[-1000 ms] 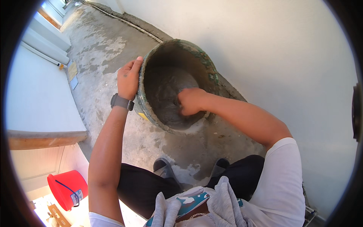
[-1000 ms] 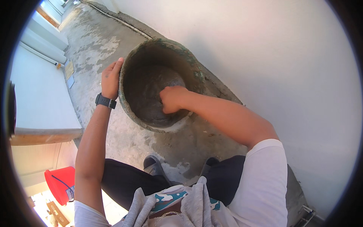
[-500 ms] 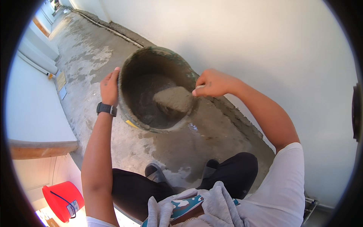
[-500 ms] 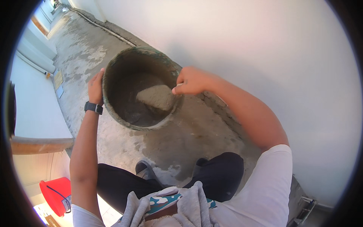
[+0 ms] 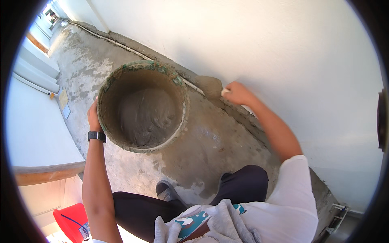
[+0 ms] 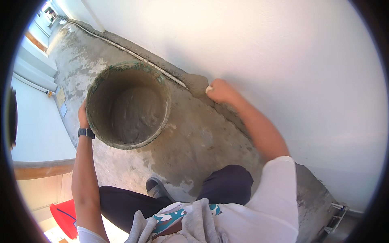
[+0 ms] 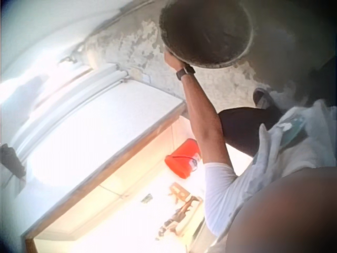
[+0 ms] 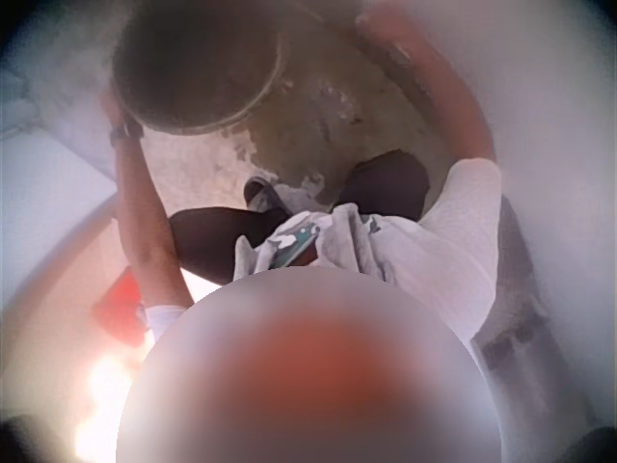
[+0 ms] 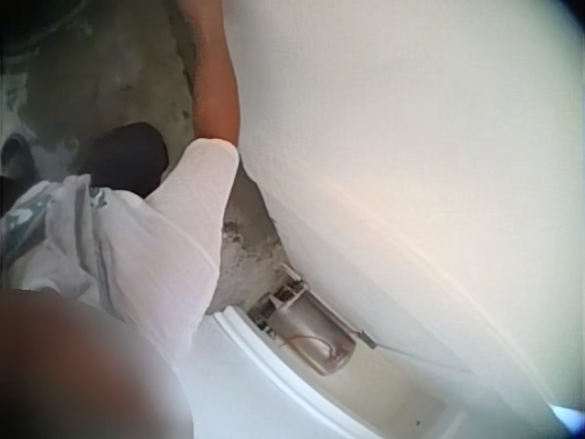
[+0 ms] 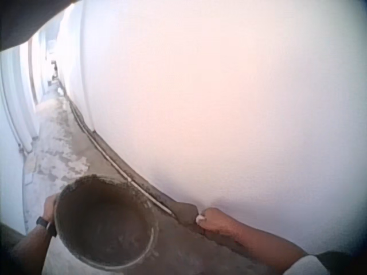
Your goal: The person scoops cement from a bucket with a trowel and applies it to a wall, smoothing the surface along a horizontal band. The person repeatedly scoops and spreads the cement while squatting.
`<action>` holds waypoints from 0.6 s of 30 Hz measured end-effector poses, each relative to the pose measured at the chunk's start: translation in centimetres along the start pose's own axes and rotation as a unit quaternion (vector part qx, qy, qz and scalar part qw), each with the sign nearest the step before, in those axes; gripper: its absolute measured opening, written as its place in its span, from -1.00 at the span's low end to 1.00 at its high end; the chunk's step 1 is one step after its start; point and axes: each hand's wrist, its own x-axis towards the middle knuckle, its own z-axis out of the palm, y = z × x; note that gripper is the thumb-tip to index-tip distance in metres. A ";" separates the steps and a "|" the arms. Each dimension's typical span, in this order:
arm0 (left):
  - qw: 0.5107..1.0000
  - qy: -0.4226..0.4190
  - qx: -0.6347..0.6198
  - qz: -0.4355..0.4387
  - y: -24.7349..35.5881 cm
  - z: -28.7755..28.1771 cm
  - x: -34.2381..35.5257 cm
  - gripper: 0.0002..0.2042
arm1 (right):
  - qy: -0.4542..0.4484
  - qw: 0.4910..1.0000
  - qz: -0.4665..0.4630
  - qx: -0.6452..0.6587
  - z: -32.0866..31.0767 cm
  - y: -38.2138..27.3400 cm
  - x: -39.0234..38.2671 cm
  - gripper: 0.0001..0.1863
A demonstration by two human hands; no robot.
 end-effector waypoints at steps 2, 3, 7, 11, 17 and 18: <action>0.999 -0.001 -0.028 -0.025 0.1 0.2 0.1 -0.62 | 0.036 0.998 -0.046 -0.017 6.0 0.5 2.1 -0.71; 0.998 -0.001 -0.049 -0.035 0.1 0.2 0.2 -0.62 | 0.084 0.996 -0.009 -0.031 9.5 0.3 2.9 -0.70; 0.999 -0.027 0.003 0.035 -0.6 -0.2 0.5 -0.62 | 0.133 0.985 0.026 -0.108 18.8 1.2 4.8 -0.62; 0.989 -0.047 0.119 0.074 -2.0 -1.2 0.8 -0.65 | 0.206 0.979 0.004 -0.006 21.4 3.0 3.9 -0.67; 0.991 -0.071 0.097 0.054 -2.5 -1.4 1.3 -0.63 | 0.140 0.989 0.036 0.000 19.2 3.1 2.4 -0.75; 0.991 -0.070 0.103 0.049 -2.2 -1.5 1.6 -0.63 | 0.147 0.989 0.035 -0.003 18.7 3.0 2.2 -0.75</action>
